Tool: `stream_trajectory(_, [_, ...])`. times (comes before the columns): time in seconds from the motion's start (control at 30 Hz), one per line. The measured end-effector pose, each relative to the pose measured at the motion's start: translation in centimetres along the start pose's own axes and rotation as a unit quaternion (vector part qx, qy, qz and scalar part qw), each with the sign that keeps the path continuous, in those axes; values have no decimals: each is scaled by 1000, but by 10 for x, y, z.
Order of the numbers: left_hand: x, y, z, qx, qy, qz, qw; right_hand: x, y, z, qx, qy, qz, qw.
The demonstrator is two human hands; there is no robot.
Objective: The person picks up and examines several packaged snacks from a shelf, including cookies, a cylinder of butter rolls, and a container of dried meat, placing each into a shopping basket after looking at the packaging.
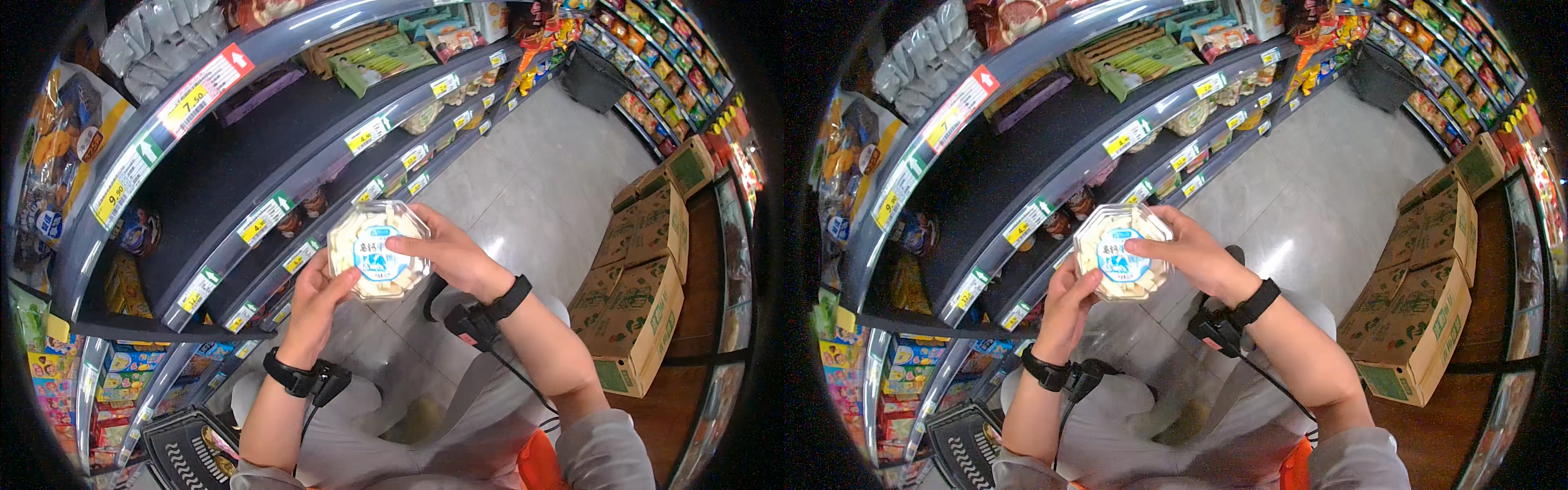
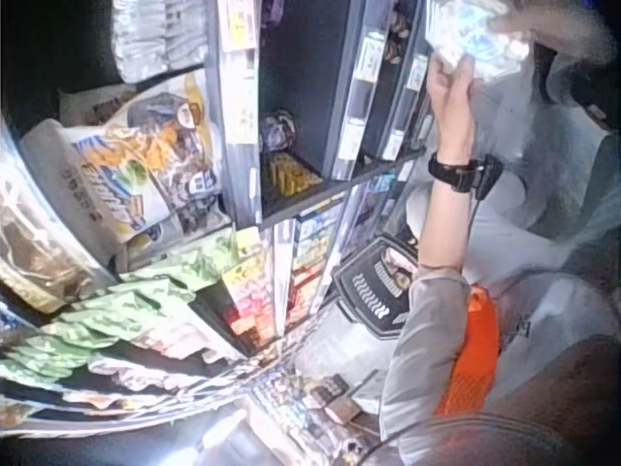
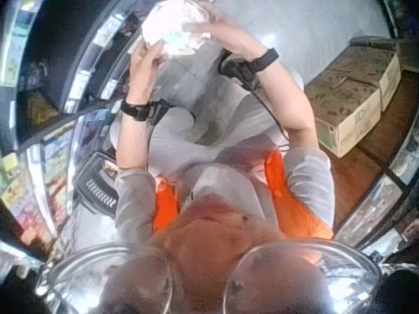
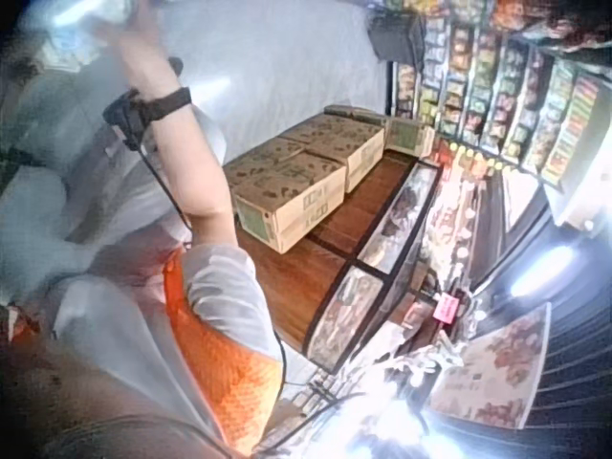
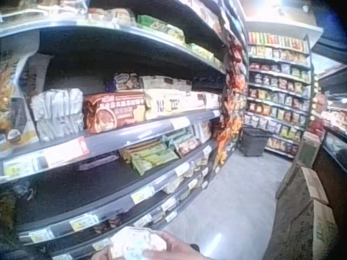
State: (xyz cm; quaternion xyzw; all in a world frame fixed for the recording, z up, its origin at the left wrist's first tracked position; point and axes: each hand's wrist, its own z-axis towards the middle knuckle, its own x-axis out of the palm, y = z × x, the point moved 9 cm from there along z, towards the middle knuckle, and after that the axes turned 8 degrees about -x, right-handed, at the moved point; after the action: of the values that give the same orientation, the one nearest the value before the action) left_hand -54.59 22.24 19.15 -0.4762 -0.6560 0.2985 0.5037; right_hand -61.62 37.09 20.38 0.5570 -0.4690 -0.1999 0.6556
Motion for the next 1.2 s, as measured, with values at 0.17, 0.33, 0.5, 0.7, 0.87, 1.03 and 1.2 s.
stream_trajectory(0.17, [-10, -8, 1, -4, -21, -32, 999, 14, -6, 1, -1, 11, -32, 999])
stream_trajectory(0.33, [-8, -5, 13, 21, -48, -28, 998, 12, -7, 2, 11, -30, -18, 999])
stream_trajectory(0.5, [-12, 3, 16, 21, -67, -46, 996, 14, -5, 1, 9, -30, -40, 999])
stream_trajectory(0.7, [-12, -6, 18, 44, -53, -55, 996, 21, 4, 3, -38, -48, -25, 998])
stream_trajectory(0.87, [-10, -9, 12, 53, -41, -64, 996, 22, 2, 1, -18, -59, -13, 998])
stream_trajectory(1.03, [-17, -10, 4, 57, -49, -69, 995, 32, -1, 1, -16, -48, -30, 998])
stream_trajectory(1.2, [-25, -3, 1, 37, -65, -68, 995, 33, -5, 3, -10, -45, -26, 999])
